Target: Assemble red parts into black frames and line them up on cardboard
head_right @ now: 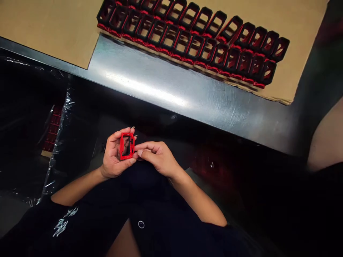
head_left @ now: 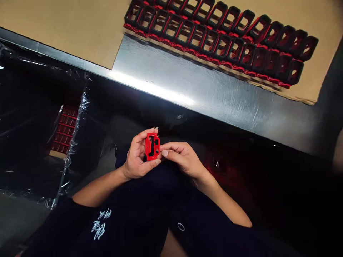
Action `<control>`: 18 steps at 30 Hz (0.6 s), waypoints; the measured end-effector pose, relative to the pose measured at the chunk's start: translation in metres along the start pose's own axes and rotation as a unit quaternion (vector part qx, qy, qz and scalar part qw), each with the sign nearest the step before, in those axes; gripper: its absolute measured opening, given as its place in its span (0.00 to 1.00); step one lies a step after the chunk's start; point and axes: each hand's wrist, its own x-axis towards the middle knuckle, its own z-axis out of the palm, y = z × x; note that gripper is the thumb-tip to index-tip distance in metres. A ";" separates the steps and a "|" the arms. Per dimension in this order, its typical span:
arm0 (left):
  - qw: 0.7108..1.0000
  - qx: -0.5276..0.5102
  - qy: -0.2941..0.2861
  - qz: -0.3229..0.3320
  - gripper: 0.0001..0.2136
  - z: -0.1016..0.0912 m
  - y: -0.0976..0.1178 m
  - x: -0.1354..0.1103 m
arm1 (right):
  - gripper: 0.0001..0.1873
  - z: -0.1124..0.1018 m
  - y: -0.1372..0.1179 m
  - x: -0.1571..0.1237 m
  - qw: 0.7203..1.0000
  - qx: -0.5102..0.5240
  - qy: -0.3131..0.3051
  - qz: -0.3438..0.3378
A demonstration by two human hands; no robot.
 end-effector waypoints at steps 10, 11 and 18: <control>0.995 0.015 0.073 0.067 0.34 -0.029 0.022 0.008 | 0.17 0.003 0.011 0.024 0.997 -0.069 -0.003 0.038; 0.993 0.027 0.080 0.078 0.33 -0.036 0.028 0.008 | 0.18 0.003 0.012 0.028 0.996 -0.078 0.003 0.045; 0.884 0.368 0.285 0.054 0.31 -0.226 0.098 -0.012 | 0.23 -0.009 0.021 0.049 0.986 -0.111 0.090 0.091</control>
